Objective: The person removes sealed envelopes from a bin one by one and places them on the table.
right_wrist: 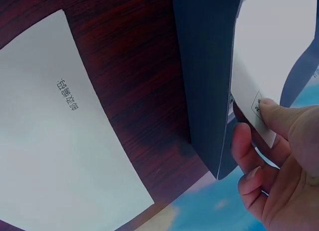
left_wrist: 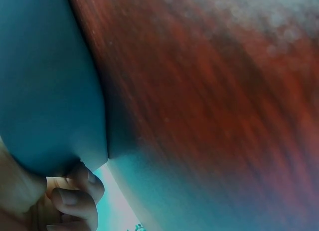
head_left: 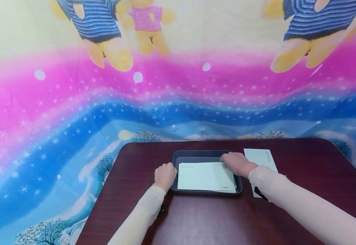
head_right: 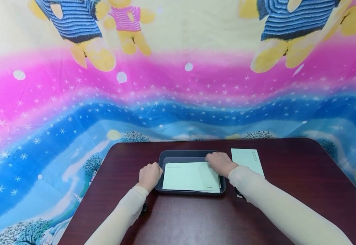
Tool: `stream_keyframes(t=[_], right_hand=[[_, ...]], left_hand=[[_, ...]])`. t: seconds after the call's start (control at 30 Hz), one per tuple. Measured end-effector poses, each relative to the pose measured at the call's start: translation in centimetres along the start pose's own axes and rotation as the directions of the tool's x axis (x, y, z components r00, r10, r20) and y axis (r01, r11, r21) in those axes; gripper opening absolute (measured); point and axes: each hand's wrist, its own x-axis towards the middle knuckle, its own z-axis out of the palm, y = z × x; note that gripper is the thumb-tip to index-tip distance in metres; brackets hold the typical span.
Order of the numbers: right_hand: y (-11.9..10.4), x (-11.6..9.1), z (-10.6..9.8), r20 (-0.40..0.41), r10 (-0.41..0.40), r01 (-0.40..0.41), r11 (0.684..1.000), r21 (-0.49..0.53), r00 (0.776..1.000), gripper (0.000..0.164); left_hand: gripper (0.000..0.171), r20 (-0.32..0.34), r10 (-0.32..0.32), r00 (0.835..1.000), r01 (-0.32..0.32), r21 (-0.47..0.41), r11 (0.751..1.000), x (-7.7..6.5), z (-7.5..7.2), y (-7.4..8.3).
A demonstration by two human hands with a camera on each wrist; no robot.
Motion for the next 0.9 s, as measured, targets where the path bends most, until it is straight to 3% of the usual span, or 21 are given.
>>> stream_keyframes(t=[0.27, 0.57, 0.9], right_hand=[[0.1, -0.2, 0.0, -0.009, -0.003, 0.003, 0.999, 0.041, 1.000, 0.025], [0.0, -0.7, -0.8, -0.020, 0.018, -0.017, 0.997, 0.070, 1.000, 0.017], [0.0, -0.9, -1.4, -0.028, 0.012, -0.009, 0.994, 0.111, 1.000, 0.019]], left_hand=[[0.037, -0.005, -0.002, 1.000, 0.002, 0.003, 1.000, 0.0, 0.1, 0.0], [0.036, -0.012, 0.003, 1.000, -0.002, 0.018, 1.000, 0.0, 0.1, 0.1], [0.028, 0.003, -0.008, 1.000, 0.008, 0.028, 1.000, 0.0, -0.1, 0.2]])
